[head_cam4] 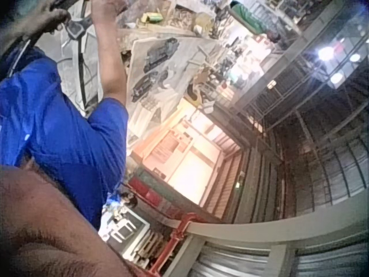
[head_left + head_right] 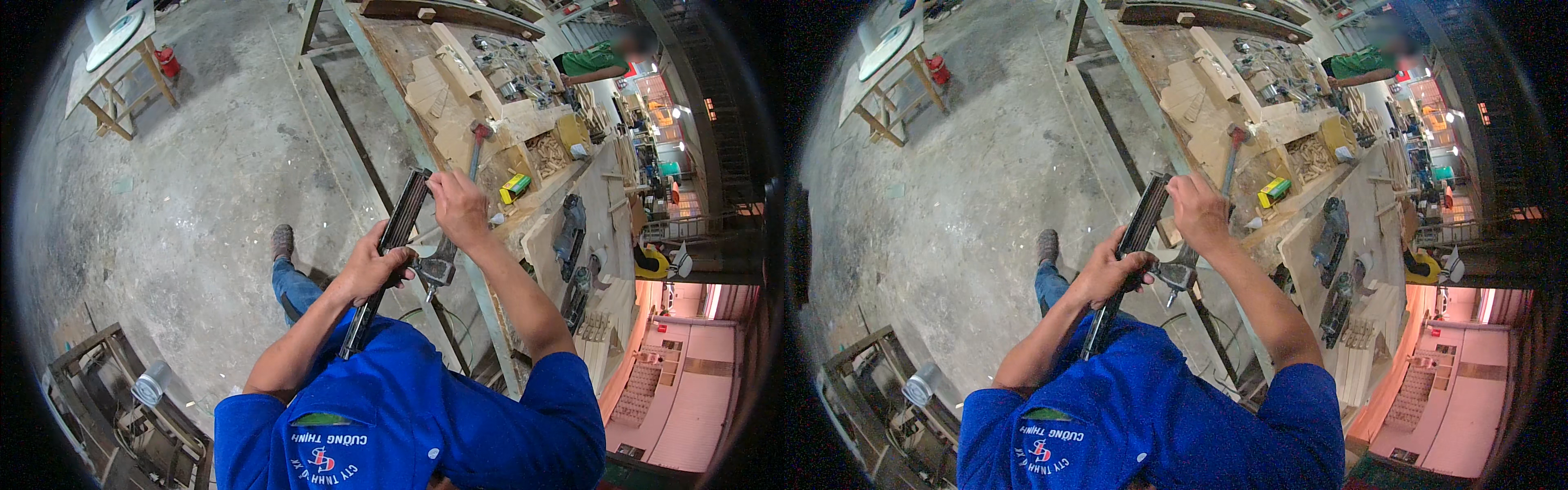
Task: The person assembles a pneumatic nail gun by inserting a strip of nails into the magazine, attaching the body, and connecting an air hose. The person then tests the tool by firing nails into a wooden workbench.
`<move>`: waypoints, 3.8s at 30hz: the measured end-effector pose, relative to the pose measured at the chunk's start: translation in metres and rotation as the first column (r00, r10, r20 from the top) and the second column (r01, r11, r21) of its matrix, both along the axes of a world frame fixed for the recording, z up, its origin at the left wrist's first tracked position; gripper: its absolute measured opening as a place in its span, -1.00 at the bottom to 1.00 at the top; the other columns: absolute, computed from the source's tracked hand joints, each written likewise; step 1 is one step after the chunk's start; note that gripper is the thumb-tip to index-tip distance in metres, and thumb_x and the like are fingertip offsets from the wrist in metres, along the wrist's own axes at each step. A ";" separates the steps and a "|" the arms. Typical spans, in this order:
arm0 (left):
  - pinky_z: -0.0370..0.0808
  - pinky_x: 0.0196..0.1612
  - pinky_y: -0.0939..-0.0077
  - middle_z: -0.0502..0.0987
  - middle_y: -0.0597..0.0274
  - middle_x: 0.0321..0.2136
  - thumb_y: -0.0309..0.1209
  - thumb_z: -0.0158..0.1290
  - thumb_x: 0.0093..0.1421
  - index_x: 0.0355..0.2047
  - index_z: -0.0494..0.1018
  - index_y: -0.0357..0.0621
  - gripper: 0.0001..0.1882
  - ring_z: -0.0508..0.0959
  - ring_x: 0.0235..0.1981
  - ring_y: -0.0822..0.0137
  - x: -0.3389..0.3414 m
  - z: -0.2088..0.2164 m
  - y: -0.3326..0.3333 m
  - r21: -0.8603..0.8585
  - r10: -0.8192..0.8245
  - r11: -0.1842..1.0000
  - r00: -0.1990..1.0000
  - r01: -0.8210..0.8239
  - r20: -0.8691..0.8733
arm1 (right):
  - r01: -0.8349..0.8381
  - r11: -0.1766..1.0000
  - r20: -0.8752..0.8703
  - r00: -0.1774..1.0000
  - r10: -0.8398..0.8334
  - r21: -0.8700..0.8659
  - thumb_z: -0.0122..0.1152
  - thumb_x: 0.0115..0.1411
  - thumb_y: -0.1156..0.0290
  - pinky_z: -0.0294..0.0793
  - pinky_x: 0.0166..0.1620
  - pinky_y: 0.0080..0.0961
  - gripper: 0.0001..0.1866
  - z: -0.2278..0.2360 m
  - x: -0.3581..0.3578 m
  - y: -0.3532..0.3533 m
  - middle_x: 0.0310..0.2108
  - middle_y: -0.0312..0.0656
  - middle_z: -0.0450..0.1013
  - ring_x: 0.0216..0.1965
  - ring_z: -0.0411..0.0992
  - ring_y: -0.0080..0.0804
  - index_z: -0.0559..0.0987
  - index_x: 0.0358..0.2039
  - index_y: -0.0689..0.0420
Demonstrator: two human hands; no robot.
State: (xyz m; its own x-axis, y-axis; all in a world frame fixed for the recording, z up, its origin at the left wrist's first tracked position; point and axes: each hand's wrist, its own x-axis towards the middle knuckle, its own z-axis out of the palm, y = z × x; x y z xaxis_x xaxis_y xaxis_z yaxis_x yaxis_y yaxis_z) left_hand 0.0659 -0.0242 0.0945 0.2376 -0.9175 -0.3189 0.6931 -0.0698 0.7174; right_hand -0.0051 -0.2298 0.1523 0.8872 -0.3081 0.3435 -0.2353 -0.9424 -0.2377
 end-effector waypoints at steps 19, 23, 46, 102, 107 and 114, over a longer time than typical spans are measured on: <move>0.68 -0.45 0.42 0.67 0.02 -0.17 -0.50 0.11 0.39 0.36 0.19 -0.24 -0.43 0.72 -0.40 0.30 0.003 -0.009 -0.002 0.025 0.045 0.999 0.992 -0.042 -0.118 | -0.079 0.995 -0.156 0.984 0.088 0.065 0.26 0.33 0.38 0.52 -0.23 -0.07 -0.90 0.000 0.001 0.006 -0.33 -0.07 0.49 -0.26 0.55 0.05 0.56 -0.28 0.12; 0.69 -0.44 0.41 0.67 0.01 -0.16 -0.51 0.10 0.40 0.37 0.17 -0.25 -0.42 0.72 -0.39 0.29 0.005 -0.009 -0.002 0.024 0.042 0.999 0.991 -0.040 -0.124 | -0.078 0.995 -0.123 0.989 0.086 0.068 0.29 0.31 0.40 0.53 -0.25 -0.09 -0.91 0.005 0.005 0.006 -0.33 -0.08 0.52 -0.28 0.56 0.04 0.58 -0.29 0.12; 0.65 -0.45 0.50 0.67 0.10 -0.23 -0.50 0.14 0.38 0.38 0.21 -0.21 -0.39 0.71 -0.42 0.35 0.002 0.001 0.000 0.000 0.097 0.995 0.994 -0.097 -0.060 | -0.185 0.969 -0.051 0.982 0.179 -0.161 0.26 0.26 0.50 0.51 -0.29 -0.13 -0.94 0.002 0.029 0.002 -0.36 -0.08 0.44 -0.32 0.53 -0.01 0.55 -0.28 0.15; 0.76 -0.41 0.39 0.63 -0.09 -0.06 -0.52 0.04 0.43 0.33 0.18 -0.17 -0.49 0.74 -0.32 0.26 0.006 -0.015 -0.003 -0.122 0.081 0.981 0.894 -0.149 -0.441 | -0.193 0.975 -0.443 0.888 0.126 -0.110 0.24 0.32 0.33 0.50 -0.14 -0.09 -0.87 0.025 0.086 -0.009 -0.33 -0.08 0.50 -0.19 0.54 0.02 0.62 -0.30 0.11; 0.76 -0.41 0.41 0.62 -0.09 -0.05 -0.52 0.04 0.43 0.34 0.17 -0.15 -0.48 0.74 -0.32 0.27 0.005 -0.018 -0.004 -0.112 0.077 0.983 0.888 -0.143 -0.453 | -0.222 0.966 -0.467 0.873 0.137 -0.131 0.24 0.32 0.33 0.51 -0.15 -0.08 -0.87 0.020 0.086 -0.010 -0.31 -0.09 0.50 -0.19 0.54 0.01 0.60 -0.30 0.11; 0.74 -0.41 0.44 0.63 -0.08 -0.05 -0.48 0.09 0.42 0.22 0.27 -0.21 -0.59 0.74 -0.33 0.29 0.002 -0.016 -0.003 -0.097 0.110 0.981 0.894 -0.168 -0.434 | -0.291 0.955 -0.542 0.813 0.214 -0.059 0.22 0.34 0.32 0.51 -0.14 -0.09 -0.86 0.018 0.077 -0.004 -0.32 -0.09 0.48 -0.19 0.54 0.00 0.59 -0.30 0.11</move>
State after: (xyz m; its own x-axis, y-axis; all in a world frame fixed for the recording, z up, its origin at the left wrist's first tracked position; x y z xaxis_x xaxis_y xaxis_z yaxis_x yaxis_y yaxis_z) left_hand 0.0683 -0.0269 0.0787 0.2345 -0.9247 -0.2998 0.9292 0.1226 0.3488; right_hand 0.0718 -0.2341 0.1700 0.9840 -0.0335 -0.1749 -0.0370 -0.9992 -0.0165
